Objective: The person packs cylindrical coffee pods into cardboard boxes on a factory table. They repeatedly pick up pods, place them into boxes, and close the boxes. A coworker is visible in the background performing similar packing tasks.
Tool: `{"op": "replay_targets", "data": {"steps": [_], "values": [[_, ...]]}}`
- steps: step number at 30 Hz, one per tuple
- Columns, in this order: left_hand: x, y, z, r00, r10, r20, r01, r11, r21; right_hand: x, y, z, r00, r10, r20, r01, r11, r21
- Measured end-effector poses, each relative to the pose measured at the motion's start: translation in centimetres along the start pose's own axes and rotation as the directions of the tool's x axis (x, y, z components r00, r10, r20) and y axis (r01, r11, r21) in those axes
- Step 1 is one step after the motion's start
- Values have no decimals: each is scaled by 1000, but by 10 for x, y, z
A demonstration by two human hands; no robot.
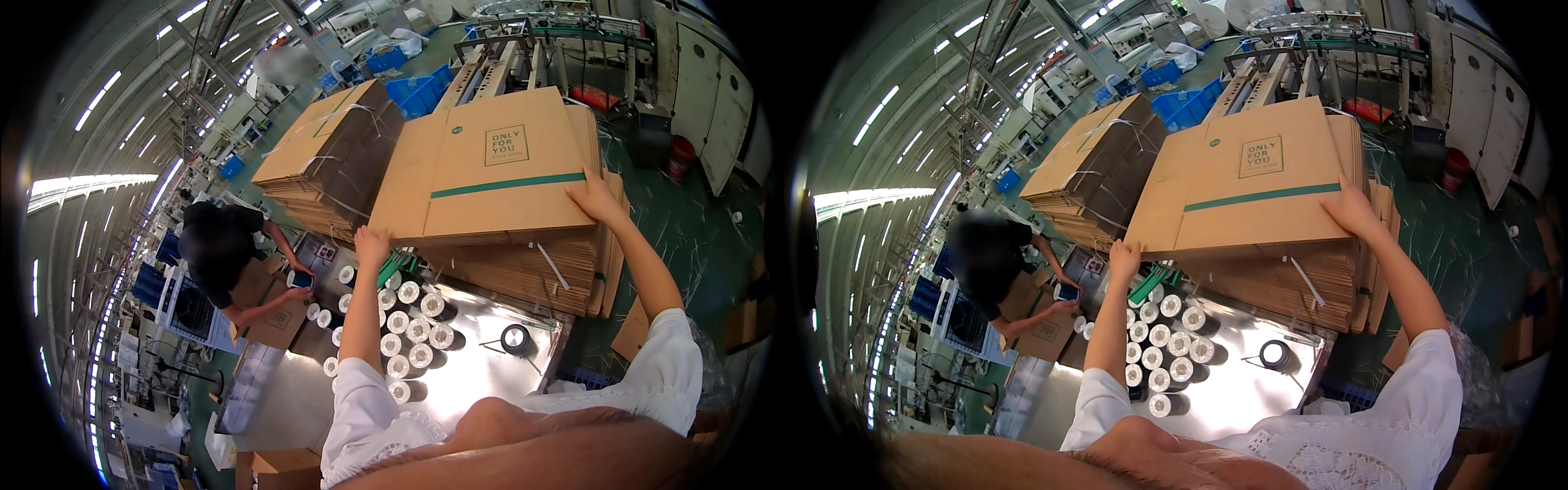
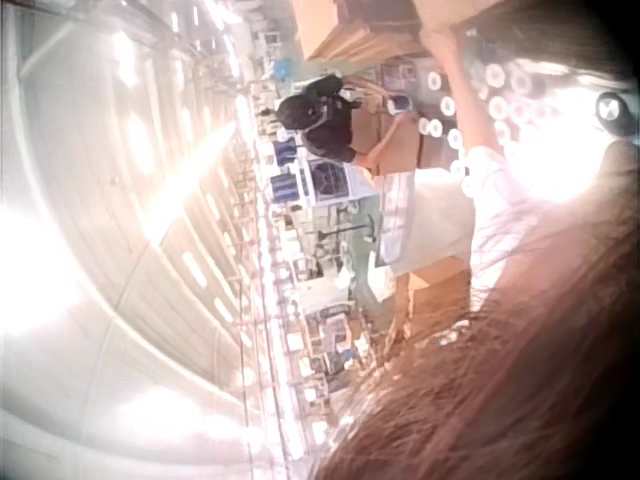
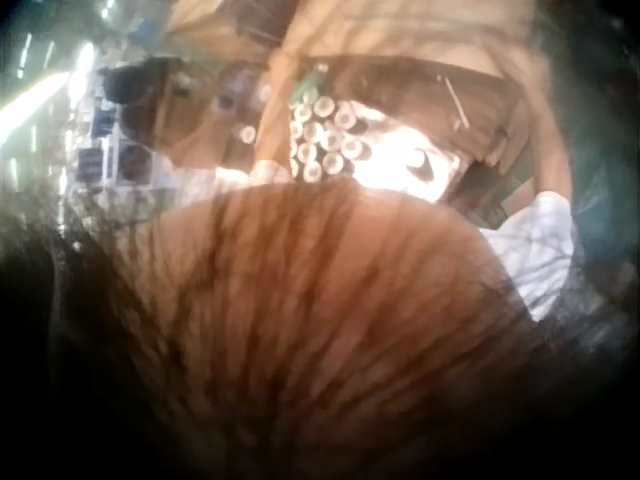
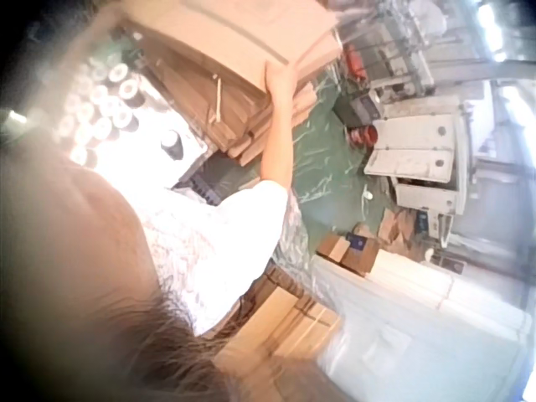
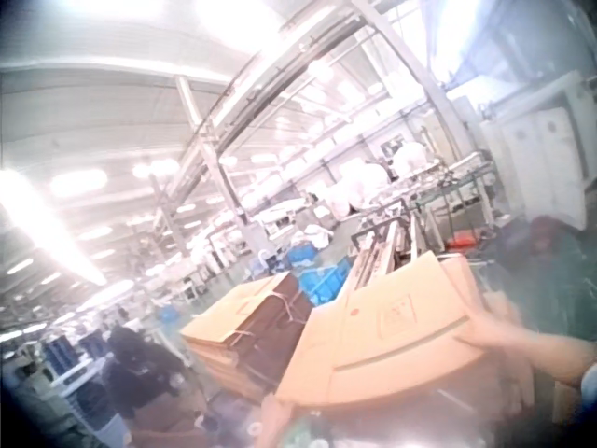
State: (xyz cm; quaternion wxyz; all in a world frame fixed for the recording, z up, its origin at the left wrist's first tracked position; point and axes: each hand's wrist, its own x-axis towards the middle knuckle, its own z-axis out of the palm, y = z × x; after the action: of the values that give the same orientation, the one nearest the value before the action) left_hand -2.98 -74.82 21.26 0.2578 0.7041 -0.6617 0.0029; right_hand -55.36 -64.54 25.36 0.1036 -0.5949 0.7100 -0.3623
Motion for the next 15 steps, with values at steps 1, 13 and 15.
{"op": "replay_targets", "data": {"steps": [1, 13, 15], "values": [[12, 0, 0, 991, -62, 116, 59, 998, 29, -3, -1, -1, 1000, -1, 8, 1, 1000, 24], [-37, 31, -31, 982, -149, 120, 139, 987, 85, 40, 51, -27, 998, 46, -49, -50, 994, -101], [-70, 13, -40, 948, -235, 213, 220, 971, 91, 47, 77, -37, 983, 140, -115, -138, 990, 21]]}}
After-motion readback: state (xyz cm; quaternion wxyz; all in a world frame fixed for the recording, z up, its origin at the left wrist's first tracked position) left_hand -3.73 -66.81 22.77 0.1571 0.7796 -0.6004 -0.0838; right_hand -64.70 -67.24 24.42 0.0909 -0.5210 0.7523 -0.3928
